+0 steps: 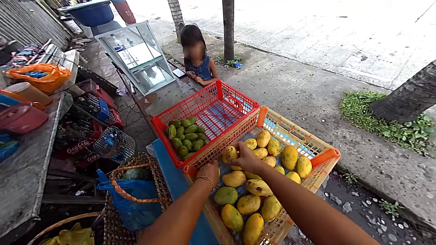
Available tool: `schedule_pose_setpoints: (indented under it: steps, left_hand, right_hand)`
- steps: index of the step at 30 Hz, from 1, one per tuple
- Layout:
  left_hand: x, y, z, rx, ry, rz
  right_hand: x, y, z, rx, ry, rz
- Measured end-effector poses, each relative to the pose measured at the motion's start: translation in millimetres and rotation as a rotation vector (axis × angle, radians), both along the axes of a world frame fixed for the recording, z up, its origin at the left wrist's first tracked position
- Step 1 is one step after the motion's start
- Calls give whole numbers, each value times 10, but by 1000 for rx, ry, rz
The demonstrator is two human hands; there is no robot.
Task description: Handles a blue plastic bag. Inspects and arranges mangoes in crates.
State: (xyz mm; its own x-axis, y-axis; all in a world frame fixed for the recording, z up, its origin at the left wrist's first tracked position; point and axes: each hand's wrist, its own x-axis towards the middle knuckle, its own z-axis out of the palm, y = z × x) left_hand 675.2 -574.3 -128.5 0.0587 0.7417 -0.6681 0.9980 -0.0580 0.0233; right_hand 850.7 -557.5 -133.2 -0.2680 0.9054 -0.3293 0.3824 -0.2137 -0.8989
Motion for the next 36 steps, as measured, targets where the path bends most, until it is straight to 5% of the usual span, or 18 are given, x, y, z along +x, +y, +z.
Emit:
schedule_pose_setpoints:
  steps: [7, 13, 16, 20, 28, 32, 36]
  left_hand:
    - [-19, -47, 41, 13, 28, -54]
    - [32, -119, 117, 59, 136, -110]
    - [73, -136, 163, 102, 4, -106]
    - [283, -207, 93, 43, -298, -110]
    - [522, -244, -298, -59, -189, 30]
    - [445, -147, -161, -2, -260, 71]
    - [114, -75, 330, 77, -448, 220]
  right_hand:
    - [251, -118, 68, 85, 22, 61]
    - [210, -255, 48, -207, 304, 36]
    - [320, -313, 106, -261, 434, 15]
    - [496, -333, 140, -215, 416, -46]
    - [509, -511, 162, -12, 369, -28]
    - [518, -531, 130, 51, 363, -13]
    - [560, -484, 113, 68, 155, 19]
